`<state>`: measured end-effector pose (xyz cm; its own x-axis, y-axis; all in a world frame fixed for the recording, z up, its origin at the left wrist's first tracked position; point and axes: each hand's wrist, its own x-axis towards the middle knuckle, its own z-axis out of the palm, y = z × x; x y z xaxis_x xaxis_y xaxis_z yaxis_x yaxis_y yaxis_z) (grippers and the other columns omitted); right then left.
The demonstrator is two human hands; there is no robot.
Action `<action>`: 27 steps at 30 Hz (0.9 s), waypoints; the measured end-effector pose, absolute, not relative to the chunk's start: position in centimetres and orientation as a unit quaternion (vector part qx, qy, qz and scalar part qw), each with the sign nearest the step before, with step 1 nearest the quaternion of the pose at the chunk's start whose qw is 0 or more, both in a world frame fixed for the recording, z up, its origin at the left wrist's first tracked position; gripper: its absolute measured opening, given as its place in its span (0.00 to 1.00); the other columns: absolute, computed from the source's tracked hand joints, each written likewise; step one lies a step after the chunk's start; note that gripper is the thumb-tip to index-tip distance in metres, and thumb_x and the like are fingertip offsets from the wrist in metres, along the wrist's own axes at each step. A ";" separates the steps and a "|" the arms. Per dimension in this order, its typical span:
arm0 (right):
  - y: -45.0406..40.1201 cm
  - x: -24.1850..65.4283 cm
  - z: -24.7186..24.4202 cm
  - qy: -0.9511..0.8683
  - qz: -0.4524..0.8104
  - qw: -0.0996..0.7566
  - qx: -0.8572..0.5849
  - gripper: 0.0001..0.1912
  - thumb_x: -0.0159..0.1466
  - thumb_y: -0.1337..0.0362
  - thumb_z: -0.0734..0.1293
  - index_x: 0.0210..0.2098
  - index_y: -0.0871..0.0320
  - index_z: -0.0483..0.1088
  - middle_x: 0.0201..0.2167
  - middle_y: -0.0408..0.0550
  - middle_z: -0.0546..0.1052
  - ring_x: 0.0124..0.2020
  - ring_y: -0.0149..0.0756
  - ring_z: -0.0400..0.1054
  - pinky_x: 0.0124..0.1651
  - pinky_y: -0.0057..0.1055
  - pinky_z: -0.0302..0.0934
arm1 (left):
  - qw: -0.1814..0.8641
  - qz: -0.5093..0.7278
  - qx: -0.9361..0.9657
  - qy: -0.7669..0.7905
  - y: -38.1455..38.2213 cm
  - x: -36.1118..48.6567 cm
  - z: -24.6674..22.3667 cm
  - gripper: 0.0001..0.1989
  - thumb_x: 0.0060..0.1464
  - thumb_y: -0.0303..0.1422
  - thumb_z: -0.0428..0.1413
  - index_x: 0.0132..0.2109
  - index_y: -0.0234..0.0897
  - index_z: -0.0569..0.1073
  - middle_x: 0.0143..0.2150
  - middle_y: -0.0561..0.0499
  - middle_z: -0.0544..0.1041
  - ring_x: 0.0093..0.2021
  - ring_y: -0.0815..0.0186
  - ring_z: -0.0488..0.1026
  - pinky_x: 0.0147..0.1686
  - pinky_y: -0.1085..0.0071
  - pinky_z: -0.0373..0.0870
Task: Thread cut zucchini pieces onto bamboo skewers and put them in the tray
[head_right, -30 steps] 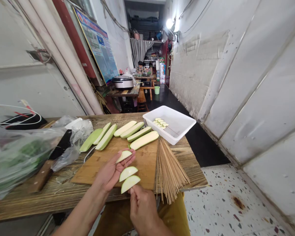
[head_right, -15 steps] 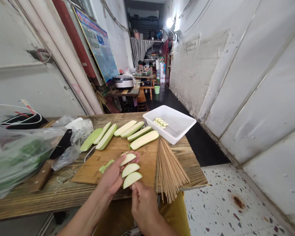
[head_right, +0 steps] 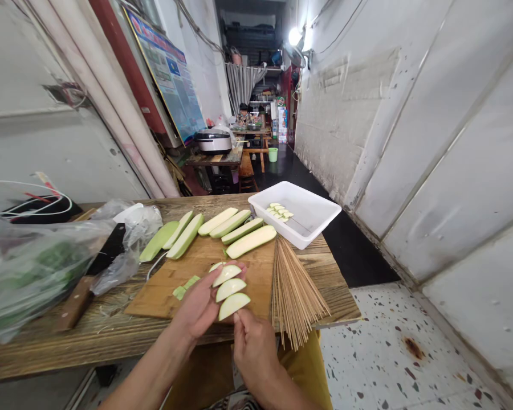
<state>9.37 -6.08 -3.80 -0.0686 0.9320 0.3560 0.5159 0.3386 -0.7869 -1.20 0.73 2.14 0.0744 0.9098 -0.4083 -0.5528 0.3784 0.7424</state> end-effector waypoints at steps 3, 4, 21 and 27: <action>-5.9 10.0 -4.3 -0.676 0.233 0.449 -0.536 0.17 0.67 0.64 0.53 0.27 0.60 0.67 0.19 0.43 0.68 0.20 0.29 0.60 0.24 0.24 0.49 | 0.631 0.573 0.257 0.456 2.1 -3.4 2.1 0.11 0.56 0.32 0.50 0.45 0.34 0.71 0.45 0.43 0.76 0.42 0.63 0.74 0.43 0.66 0.71; -5.8 10.2 -4.3 -0.670 0.233 0.452 -0.541 0.17 0.67 0.63 0.53 0.27 0.60 0.67 0.20 0.43 0.68 0.20 0.30 0.61 0.24 0.24 0.50 | 0.566 0.602 0.293 0.481 2.7 -4.4 1.9 0.12 0.54 0.32 0.51 0.46 0.36 0.71 0.46 0.45 0.76 0.44 0.63 0.73 0.46 0.66 0.69; -5.6 11.0 -4.3 -0.656 0.232 0.446 -0.563 0.17 0.67 0.62 0.54 0.24 0.59 0.65 0.18 0.41 0.65 0.19 0.29 0.58 0.23 0.24 0.48 | 0.112 0.202 0.673 0.702 6.3 -7.0 -1.8 0.06 0.42 0.33 0.59 0.30 0.38 0.71 0.34 0.42 0.76 0.40 0.52 0.70 0.40 0.62 0.57; -6.1 10.5 -4.2 -0.660 0.249 0.450 -0.547 0.17 0.67 0.63 0.53 0.25 0.59 0.65 0.19 0.42 0.65 0.20 0.29 0.58 0.25 0.24 0.48 | 0.291 0.369 0.612 0.636 6.5 -6.9 -2.2 0.06 0.41 0.32 0.60 0.31 0.38 0.74 0.29 0.49 0.76 0.33 0.61 0.71 0.38 0.67 0.63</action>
<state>10.52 -6.13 -4.16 0.0035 0.9467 0.3222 0.4979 0.2778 -0.8216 -6.89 6.48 -2.19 -0.0817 0.9934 0.0809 0.5630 -0.0210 0.8262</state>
